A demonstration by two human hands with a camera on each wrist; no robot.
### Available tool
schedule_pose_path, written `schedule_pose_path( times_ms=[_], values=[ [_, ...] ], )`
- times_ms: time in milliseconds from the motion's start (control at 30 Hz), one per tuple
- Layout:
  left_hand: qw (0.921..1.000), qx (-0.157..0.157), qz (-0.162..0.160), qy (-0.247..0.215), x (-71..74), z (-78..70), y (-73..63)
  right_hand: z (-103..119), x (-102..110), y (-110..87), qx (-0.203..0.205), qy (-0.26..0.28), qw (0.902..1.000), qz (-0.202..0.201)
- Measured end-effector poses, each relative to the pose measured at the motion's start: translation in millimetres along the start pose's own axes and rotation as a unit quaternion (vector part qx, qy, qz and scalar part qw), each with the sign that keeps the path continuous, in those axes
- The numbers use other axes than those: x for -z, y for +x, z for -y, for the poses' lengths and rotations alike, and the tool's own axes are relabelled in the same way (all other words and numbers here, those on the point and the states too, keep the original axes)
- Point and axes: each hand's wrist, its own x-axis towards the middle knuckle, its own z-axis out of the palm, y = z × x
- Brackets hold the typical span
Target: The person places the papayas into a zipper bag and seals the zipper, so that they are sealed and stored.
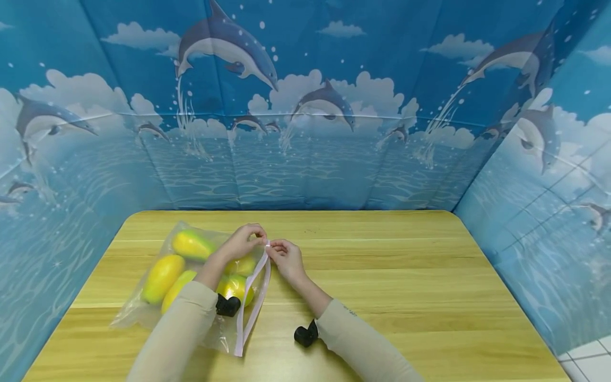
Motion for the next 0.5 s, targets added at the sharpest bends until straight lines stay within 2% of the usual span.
schedule_pose_path(
  times_ms=[167, 333, 500],
  values=[
    [0.9999, -0.005, -0.008, 0.009, -0.7, -1.0, 0.0, 2, -1, -1.6, 0.001, -0.008, 1.0000, -0.005],
    [0.9989, 0.016, -0.045, 0.003, 2.1, -1.7, 1.4, 4, -3, -6.6, -0.001, -0.021, 0.9997, 0.010],
    [0.9972, 0.015, -0.072, 0.011, 4.4, -0.1, 4.0, 5, -5, -14.7, -0.018, -0.021, 0.9994, 0.022]
  ],
)
